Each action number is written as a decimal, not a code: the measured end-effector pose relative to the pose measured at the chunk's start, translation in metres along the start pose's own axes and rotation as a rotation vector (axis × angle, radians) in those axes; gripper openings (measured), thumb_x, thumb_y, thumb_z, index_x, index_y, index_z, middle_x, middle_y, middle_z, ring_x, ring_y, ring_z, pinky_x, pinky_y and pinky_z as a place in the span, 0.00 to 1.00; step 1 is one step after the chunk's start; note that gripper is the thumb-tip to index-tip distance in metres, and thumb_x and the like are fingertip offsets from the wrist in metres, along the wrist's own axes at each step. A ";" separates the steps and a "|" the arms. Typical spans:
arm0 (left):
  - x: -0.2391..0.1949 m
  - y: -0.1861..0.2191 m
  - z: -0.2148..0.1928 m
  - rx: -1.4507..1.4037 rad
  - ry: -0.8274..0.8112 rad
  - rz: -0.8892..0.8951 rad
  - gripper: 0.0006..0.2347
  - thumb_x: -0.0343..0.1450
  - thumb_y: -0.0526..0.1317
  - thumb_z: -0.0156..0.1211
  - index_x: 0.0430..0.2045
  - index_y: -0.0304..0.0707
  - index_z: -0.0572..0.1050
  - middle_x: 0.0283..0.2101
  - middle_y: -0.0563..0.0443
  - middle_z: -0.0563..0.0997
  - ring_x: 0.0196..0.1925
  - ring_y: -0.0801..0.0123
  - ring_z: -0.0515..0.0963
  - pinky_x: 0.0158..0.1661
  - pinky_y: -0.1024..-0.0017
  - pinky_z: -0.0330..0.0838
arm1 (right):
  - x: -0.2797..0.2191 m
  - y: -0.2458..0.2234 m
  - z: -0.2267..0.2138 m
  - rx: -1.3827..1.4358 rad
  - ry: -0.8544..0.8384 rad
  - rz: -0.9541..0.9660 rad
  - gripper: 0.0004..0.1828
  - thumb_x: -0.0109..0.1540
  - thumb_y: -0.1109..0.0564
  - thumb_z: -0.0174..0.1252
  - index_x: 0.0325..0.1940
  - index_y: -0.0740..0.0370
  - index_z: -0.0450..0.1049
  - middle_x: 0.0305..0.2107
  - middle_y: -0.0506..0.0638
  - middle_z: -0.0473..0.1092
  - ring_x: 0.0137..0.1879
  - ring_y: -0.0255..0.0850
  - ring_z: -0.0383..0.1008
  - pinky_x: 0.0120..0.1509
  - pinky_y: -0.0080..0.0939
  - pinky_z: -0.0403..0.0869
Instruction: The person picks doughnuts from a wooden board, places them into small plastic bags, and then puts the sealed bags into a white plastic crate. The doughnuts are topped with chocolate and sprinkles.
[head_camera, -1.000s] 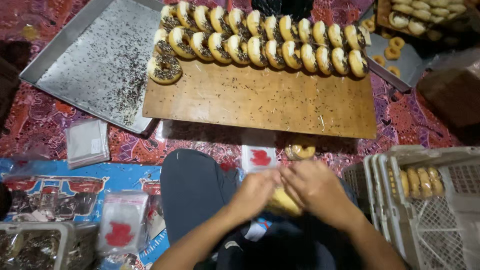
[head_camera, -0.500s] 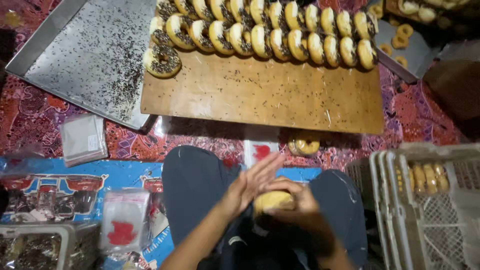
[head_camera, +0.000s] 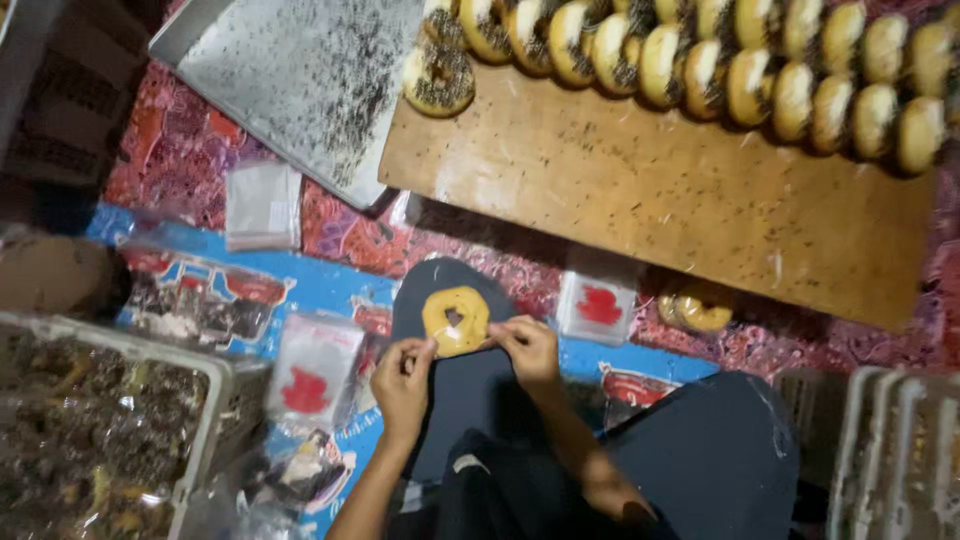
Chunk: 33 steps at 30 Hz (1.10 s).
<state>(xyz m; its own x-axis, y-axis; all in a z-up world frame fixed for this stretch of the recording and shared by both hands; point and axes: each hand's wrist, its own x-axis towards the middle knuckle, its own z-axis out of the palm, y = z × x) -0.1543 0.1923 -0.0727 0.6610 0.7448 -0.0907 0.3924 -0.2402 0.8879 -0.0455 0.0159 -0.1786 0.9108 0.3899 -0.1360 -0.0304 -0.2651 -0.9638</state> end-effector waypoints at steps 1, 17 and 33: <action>-0.003 -0.016 0.003 -0.127 -0.059 -0.119 0.09 0.69 0.35 0.69 0.38 0.30 0.80 0.26 0.50 0.81 0.28 0.76 0.77 0.30 0.78 0.68 | -0.005 0.017 0.008 0.236 -0.027 0.160 0.08 0.64 0.60 0.68 0.39 0.71 0.82 0.35 0.56 0.80 0.44 0.46 0.78 0.51 0.45 0.76; -0.045 -0.020 0.451 -0.428 -1.024 -0.340 0.14 0.76 0.38 0.61 0.45 0.17 0.79 0.43 0.34 0.85 0.41 0.56 0.81 0.40 0.61 0.76 | 0.018 0.114 -0.347 0.203 0.094 0.026 0.35 0.61 0.35 0.55 0.57 0.69 0.74 0.49 0.53 0.71 0.55 0.42 0.69 0.58 0.43 0.68; -0.078 0.083 0.227 -0.240 -1.671 -0.084 0.24 0.71 0.38 0.61 0.64 0.35 0.65 0.64 0.44 0.73 0.69 0.63 0.69 0.66 0.63 0.62 | -0.351 -0.122 -0.446 -0.777 0.932 0.433 0.73 0.39 0.49 0.76 0.82 0.66 0.43 0.67 0.70 0.59 0.70 0.57 0.65 0.72 0.59 0.66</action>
<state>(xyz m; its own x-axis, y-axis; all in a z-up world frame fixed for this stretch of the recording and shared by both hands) -0.0280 -0.0270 -0.0949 0.6115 -0.7135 -0.3420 0.4636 -0.0272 0.8856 -0.1774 -0.4817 0.0889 0.8388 -0.5328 0.1121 -0.4340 -0.7786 -0.4533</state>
